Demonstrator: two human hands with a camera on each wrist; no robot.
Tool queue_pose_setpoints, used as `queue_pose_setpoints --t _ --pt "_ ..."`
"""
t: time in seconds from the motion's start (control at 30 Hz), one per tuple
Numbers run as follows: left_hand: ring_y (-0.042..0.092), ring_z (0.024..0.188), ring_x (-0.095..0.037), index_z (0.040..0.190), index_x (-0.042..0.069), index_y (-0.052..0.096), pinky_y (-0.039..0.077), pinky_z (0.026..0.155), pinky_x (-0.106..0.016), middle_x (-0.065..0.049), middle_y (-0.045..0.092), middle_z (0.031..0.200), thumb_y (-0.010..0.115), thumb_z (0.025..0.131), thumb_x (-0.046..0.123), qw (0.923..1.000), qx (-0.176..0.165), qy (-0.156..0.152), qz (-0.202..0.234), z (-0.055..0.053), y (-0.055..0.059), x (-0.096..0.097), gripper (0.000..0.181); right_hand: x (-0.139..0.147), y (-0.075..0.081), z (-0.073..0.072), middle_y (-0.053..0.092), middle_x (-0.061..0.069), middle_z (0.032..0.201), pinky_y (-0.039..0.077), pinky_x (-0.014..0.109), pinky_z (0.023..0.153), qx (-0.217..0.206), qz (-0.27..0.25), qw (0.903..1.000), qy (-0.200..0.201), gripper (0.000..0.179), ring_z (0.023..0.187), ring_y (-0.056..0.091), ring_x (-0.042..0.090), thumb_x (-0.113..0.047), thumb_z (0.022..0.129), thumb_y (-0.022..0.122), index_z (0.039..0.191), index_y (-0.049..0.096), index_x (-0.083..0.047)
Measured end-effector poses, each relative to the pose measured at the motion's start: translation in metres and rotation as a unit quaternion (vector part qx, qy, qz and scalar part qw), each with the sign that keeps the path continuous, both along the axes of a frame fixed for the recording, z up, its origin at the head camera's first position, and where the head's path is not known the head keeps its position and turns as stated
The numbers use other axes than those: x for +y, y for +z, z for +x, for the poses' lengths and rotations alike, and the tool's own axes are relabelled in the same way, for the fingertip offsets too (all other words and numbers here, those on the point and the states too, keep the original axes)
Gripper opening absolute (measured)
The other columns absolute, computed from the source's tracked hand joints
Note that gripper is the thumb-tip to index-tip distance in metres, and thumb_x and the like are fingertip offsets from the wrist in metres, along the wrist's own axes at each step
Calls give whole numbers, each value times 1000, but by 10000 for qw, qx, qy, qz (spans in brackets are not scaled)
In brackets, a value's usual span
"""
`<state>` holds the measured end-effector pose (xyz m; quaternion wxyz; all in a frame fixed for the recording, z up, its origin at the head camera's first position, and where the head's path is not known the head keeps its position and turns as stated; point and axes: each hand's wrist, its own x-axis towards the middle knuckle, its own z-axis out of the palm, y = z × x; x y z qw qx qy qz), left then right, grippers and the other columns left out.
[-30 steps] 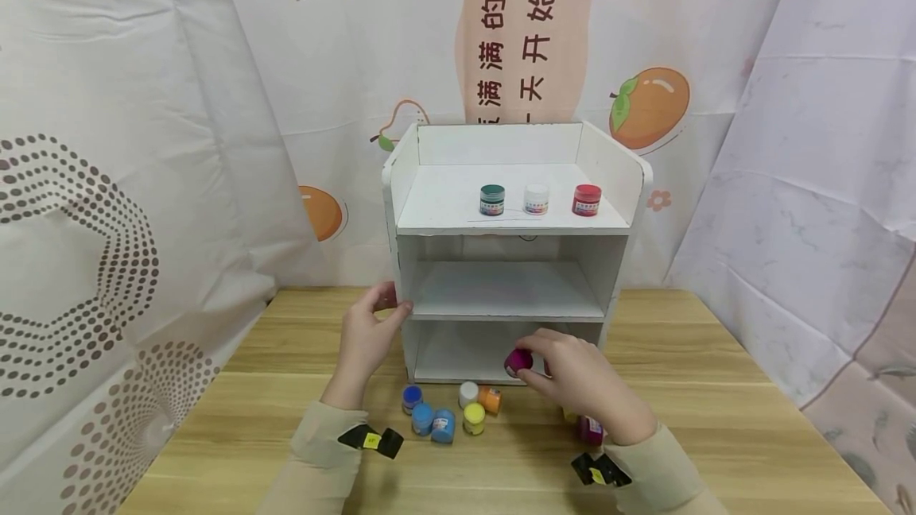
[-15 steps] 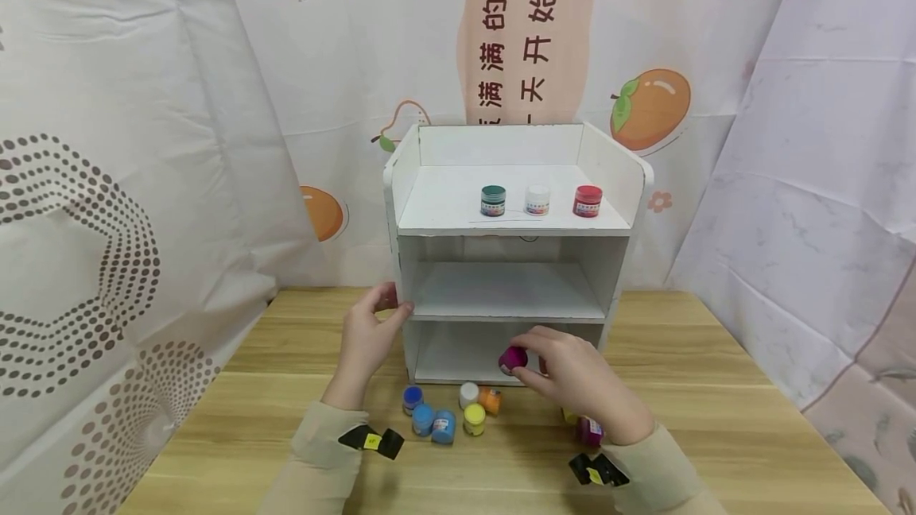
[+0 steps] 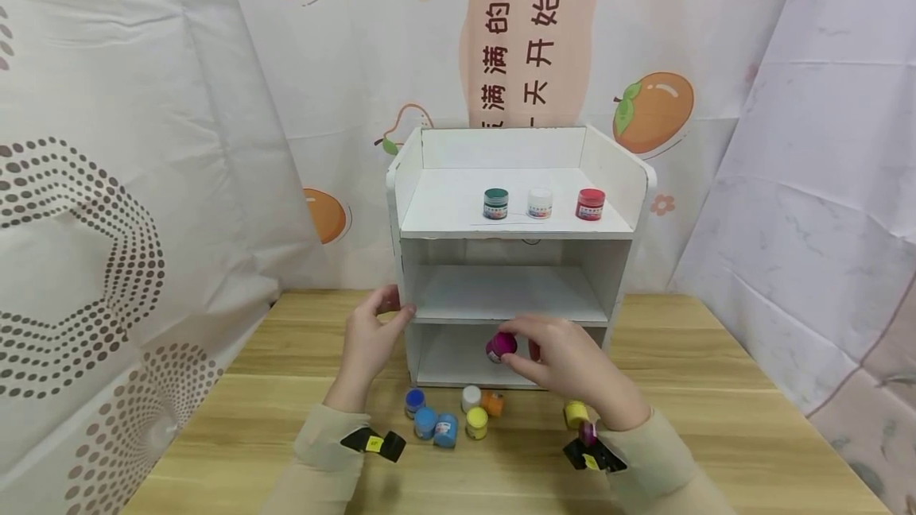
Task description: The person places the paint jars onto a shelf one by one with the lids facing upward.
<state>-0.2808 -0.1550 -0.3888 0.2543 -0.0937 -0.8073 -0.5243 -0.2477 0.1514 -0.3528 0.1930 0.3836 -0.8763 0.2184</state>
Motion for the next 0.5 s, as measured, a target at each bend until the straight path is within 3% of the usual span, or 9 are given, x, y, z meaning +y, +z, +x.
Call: queue_pose_setpoints --t 0.2,0.5 --pt "65 110 -27 128 6 67 59 83 -45 -9 70 117 77 93 22 10000 -37 -31 30 0 1 1 40 -3 26 -1 62 -13 96 44 23 54 120 -88 9996 234 30 66 51 6 -24 90 80 118 73 -16" --pt "66 109 -27 127 6 67 59 82 -44 -9 69 116 77 93 21 10000 0 -30 27 0 1 0 39 -5 60 -3 62 -12 97 46 25 58 267 56 9995 169 31 70 56 12 -25 89 81 119 72 -18"
